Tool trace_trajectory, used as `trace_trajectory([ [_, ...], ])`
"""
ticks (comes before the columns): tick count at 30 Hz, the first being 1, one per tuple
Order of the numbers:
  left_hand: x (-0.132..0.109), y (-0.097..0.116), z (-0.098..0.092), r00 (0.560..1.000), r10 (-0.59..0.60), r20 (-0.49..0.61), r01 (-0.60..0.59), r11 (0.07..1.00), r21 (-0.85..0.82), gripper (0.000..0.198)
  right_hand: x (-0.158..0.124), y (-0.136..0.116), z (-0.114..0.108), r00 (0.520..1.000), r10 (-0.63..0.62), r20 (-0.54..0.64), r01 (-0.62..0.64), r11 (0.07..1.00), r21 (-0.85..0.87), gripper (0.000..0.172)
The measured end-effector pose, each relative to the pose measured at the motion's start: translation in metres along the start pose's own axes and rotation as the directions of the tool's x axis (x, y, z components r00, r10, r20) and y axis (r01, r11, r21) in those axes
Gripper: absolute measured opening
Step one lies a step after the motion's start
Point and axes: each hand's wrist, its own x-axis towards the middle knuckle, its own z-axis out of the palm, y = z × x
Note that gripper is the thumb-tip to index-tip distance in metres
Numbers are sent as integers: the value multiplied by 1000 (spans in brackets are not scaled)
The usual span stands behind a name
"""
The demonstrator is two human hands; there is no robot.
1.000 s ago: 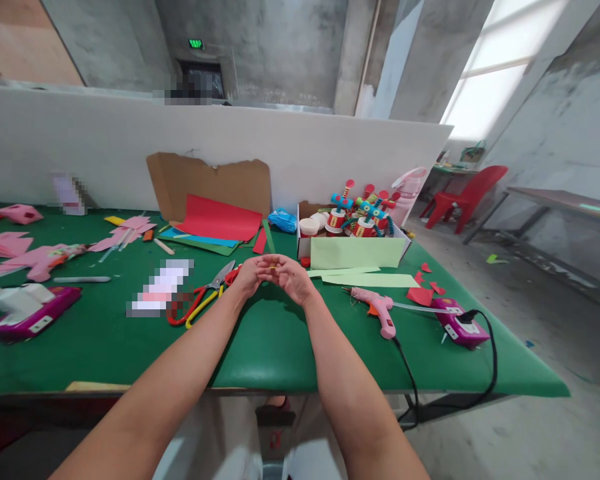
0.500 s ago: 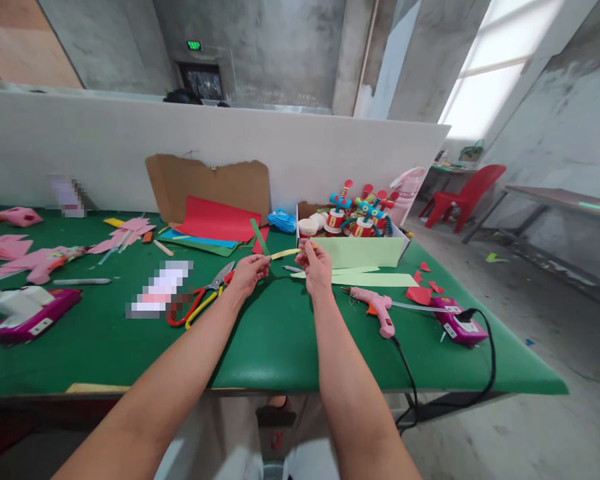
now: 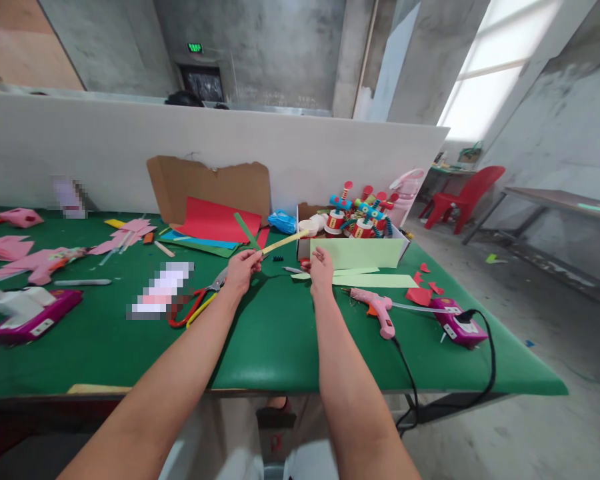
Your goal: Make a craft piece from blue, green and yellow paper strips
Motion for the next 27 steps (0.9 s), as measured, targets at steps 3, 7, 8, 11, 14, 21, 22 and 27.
trace_trajectory([
  [3, -1, 1, 0, 999, 7, 33, -7, 1000, -10, 32, -2, -4, 0, 992, 92, 87, -97, 994, 54, 5],
  [7, -4, 3, 1, 996, 0, 90, 1, 1000, -18, 32, -5, -6, 1, 960, 153, 234, -166, 986, 36, 15],
  [8, -4, 3, 1, 995, -2, 95, 3, 1000, -16, 32, -6, -6, 1, 953, 162, 255, -175, 984, 32, 13],
  [11, -5, 4, 2, 995, 0, 96, -3, 1000, 30, 32, -5, -7, 0, 949, 138, 283, -161, 985, 60, 8],
  [14, -5, 4, 2, 995, 11, 101, -22, 994, 103, 31, -3, -9, -2, 959, 64, 275, -95, 991, 99, 9],
  [21, -6, 3, 2, 991, 29, 134, -48, 989, 143, 29, 0, -10, -5, 973, -73, 217, 50, 993, 110, 11],
  [22, -6, 3, 2, 990, 27, 136, -47, 988, 145, 29, 1, -9, -6, 975, -88, 202, 68, 992, 102, 14],
  [27, -6, 4, 2, 989, 27, 145, -50, 987, 155, 27, 3, -7, -6, 980, -140, 144, 134, 990, 54, 24],
])
